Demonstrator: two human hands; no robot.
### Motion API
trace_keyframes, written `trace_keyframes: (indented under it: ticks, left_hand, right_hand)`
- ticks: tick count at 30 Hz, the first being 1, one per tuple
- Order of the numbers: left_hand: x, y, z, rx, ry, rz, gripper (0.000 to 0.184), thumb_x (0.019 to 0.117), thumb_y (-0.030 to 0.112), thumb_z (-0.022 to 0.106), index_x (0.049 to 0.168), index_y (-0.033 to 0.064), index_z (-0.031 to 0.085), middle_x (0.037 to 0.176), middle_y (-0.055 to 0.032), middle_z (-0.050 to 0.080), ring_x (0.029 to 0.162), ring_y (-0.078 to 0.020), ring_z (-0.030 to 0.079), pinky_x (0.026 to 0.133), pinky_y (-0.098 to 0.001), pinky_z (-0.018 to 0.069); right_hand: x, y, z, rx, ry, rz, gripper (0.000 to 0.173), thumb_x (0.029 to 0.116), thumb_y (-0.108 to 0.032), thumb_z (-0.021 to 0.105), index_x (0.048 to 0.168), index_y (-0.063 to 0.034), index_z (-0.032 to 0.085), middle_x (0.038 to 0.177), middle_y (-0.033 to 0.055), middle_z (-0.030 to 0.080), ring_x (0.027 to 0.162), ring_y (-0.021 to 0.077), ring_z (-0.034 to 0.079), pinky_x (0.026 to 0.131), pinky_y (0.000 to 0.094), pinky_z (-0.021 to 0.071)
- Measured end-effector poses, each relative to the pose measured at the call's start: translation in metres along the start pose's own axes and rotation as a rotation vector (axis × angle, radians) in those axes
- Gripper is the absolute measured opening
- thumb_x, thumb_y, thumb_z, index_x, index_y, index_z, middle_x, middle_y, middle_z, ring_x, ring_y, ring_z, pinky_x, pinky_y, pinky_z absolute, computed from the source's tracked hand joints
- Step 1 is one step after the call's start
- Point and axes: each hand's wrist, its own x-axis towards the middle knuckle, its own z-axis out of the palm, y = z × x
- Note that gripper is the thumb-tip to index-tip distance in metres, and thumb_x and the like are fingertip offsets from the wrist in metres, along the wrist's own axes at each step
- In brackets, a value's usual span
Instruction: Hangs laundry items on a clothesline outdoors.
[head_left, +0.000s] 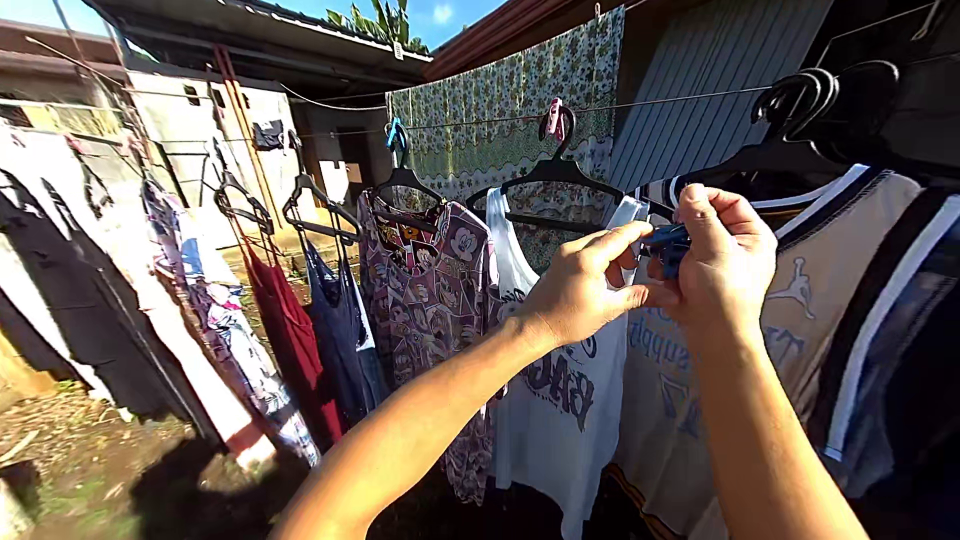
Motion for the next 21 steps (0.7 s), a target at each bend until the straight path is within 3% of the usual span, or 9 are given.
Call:
trace_keyframes:
  ticks: [3, 6, 8, 10, 11, 14, 17, 19, 21]
  left_hand:
    - [-0.009, 0.007, 0.002, 0.034, 0.056, 0.048, 0.044, 0.0847, 0.010, 0.083, 0.123, -0.0050, 0.067, 0.098, -0.0117, 0.070, 0.077, -0.0112, 0.067, 0.065, -0.0230, 0.0584]
    - [-0.019, 0.020, -0.007, 0.033, -0.012, -0.085, 0.050, 0.0856, 0.015, 0.080, 0.130, -0.0015, 0.066, 0.111, -0.0084, 0.069, 0.086, -0.0086, 0.069, 0.067, -0.0223, 0.0606]
    - [-0.029, 0.028, -0.011, 0.039, -0.010, -0.118, 0.050, 0.0870, 0.013, 0.075, 0.134, -0.0019, 0.064, 0.115, -0.0073, 0.069, 0.088, -0.0069, 0.070, 0.070, -0.0220, 0.0615]
    - [-0.039, 0.031, -0.014, 0.091, 0.055, -0.104, 0.046, 0.0902, 0.012, 0.066, 0.134, -0.0033, 0.063, 0.116, -0.0104, 0.071, 0.091, -0.0076, 0.071, 0.075, -0.0233, 0.0620]
    - [-0.044, 0.032, -0.016, 0.117, 0.088, -0.102, 0.044, 0.0918, 0.011, 0.062, 0.133, -0.0025, 0.064, 0.115, -0.0105, 0.072, 0.093, -0.0078, 0.072, 0.078, -0.0239, 0.0617]
    - [-0.054, 0.035, -0.020, 0.062, 0.104, -0.148, 0.038, 0.0901, 0.011, 0.062, 0.126, 0.0005, 0.068, 0.111, -0.0048, 0.071, 0.094, -0.0051, 0.070, 0.079, -0.0219, 0.0602]
    - [-0.063, 0.042, -0.013, -0.070, 0.063, -0.201, 0.039, 0.0902, 0.015, 0.067, 0.128, 0.0021, 0.067, 0.112, -0.0038, 0.071, 0.096, -0.0067, 0.071, 0.081, -0.0233, 0.0615]
    - [-0.066, 0.047, -0.004, -0.119, 0.052, -0.216, 0.043, 0.0915, 0.020, 0.070, 0.131, 0.0028, 0.064, 0.109, -0.0030, 0.070, 0.095, -0.0071, 0.070, 0.080, -0.0229, 0.0610]
    - [-0.064, 0.051, 0.004, -0.076, 0.027, -0.214, 0.036, 0.0924, 0.023, 0.069, 0.124, 0.0053, 0.069, 0.105, -0.0005, 0.071, 0.090, -0.0045, 0.070, 0.076, -0.0207, 0.0601]
  right_hand:
    - [-0.012, -0.004, 0.007, 0.164, 0.037, 0.097, 0.010, 0.1032, -0.024, 0.062, 0.101, -0.0148, 0.065, 0.080, -0.0030, 0.064, 0.057, 0.0048, 0.060, 0.050, 0.0195, 0.0522]
    - [-0.026, -0.002, 0.010, 0.175, 0.011, 0.110, 0.014, 0.1030, -0.025, 0.063, 0.101, -0.0109, 0.065, 0.080, 0.0004, 0.063, 0.058, 0.0064, 0.060, 0.050, 0.0213, 0.0531]
    - [-0.038, -0.003, 0.015, 0.172, -0.012, 0.143, 0.022, 0.1047, -0.033, 0.060, 0.100, -0.0113, 0.063, 0.077, 0.0021, 0.062, 0.057, 0.0085, 0.061, 0.051, 0.0258, 0.0565]
    - [-0.055, -0.005, 0.021, 0.132, -0.031, 0.183, 0.035, 0.1035, -0.047, 0.057, 0.097, -0.0131, 0.063, 0.074, 0.0042, 0.062, 0.052, 0.0097, 0.059, 0.046, 0.0261, 0.0530]
    - [-0.064, -0.005, 0.023, 0.129, -0.053, 0.196, 0.034, 0.1034, -0.046, 0.058, 0.097, -0.0126, 0.062, 0.076, 0.0052, 0.063, 0.054, 0.0102, 0.060, 0.047, 0.0258, 0.0532]
    - [-0.081, -0.006, 0.024, 0.151, -0.086, 0.260, 0.020, 0.1027, -0.029, 0.064, 0.099, -0.0093, 0.063, 0.082, 0.0075, 0.067, 0.062, 0.0115, 0.063, 0.053, 0.0259, 0.0541]
    - [-0.089, -0.011, 0.011, 0.250, -0.003, 0.360, 0.010, 0.1008, -0.015, 0.066, 0.101, -0.0061, 0.061, 0.085, 0.0085, 0.069, 0.066, 0.0138, 0.068, 0.059, 0.0292, 0.0597]
    - [-0.088, -0.023, -0.007, 0.232, 0.065, 0.365, 0.010, 0.0981, -0.005, 0.065, 0.105, -0.0075, 0.059, 0.087, 0.0060, 0.065, 0.064, 0.0122, 0.065, 0.056, 0.0272, 0.0585]
    - [-0.081, -0.045, -0.034, 0.147, 0.076, 0.326, 0.015, 0.0966, 0.000, 0.063, 0.108, -0.0073, 0.059, 0.095, 0.0082, 0.070, 0.066, 0.0127, 0.067, 0.050, 0.0244, 0.0561]
